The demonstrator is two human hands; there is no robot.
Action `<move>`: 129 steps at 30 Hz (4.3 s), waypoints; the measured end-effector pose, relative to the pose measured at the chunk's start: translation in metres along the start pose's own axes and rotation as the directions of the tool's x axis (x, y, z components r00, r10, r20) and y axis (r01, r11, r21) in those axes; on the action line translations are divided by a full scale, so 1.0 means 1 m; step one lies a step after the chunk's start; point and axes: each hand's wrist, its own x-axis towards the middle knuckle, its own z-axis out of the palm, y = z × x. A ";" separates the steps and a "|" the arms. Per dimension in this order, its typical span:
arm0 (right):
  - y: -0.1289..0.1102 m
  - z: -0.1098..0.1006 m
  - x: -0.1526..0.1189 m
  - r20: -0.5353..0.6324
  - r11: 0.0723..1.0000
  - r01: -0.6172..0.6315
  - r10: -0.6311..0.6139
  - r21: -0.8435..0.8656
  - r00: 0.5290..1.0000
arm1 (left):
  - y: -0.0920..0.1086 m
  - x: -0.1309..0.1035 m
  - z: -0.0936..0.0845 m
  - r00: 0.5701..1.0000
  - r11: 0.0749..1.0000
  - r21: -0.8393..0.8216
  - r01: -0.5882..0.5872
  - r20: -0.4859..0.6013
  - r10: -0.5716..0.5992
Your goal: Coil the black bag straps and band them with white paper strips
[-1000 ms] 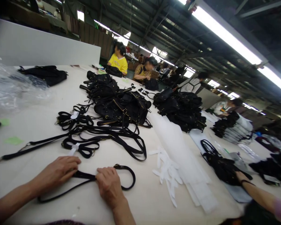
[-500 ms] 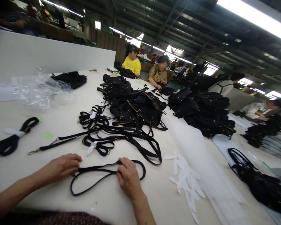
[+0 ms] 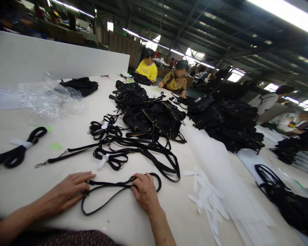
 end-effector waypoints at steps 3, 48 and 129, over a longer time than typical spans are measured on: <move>0.000 -0.002 0.001 0.027 1.000 -0.017 0.018 -0.011 0.999 | -0.005 0.000 0.006 0.997 0.999 0.029 0.027 -0.074 -0.025; 0.000 0.006 -0.015 0.067 0.974 -0.114 0.129 -0.195 0.989 | 0.039 0.055 0.031 0.986 0.986 0.068 0.155 -0.080 -0.149; -0.063 0.077 0.053 -0.015 0.991 0.114 -0.113 0.066 0.994 | -0.006 0.015 -0.036 0.910 0.931 -0.243 0.272 -0.249 -0.331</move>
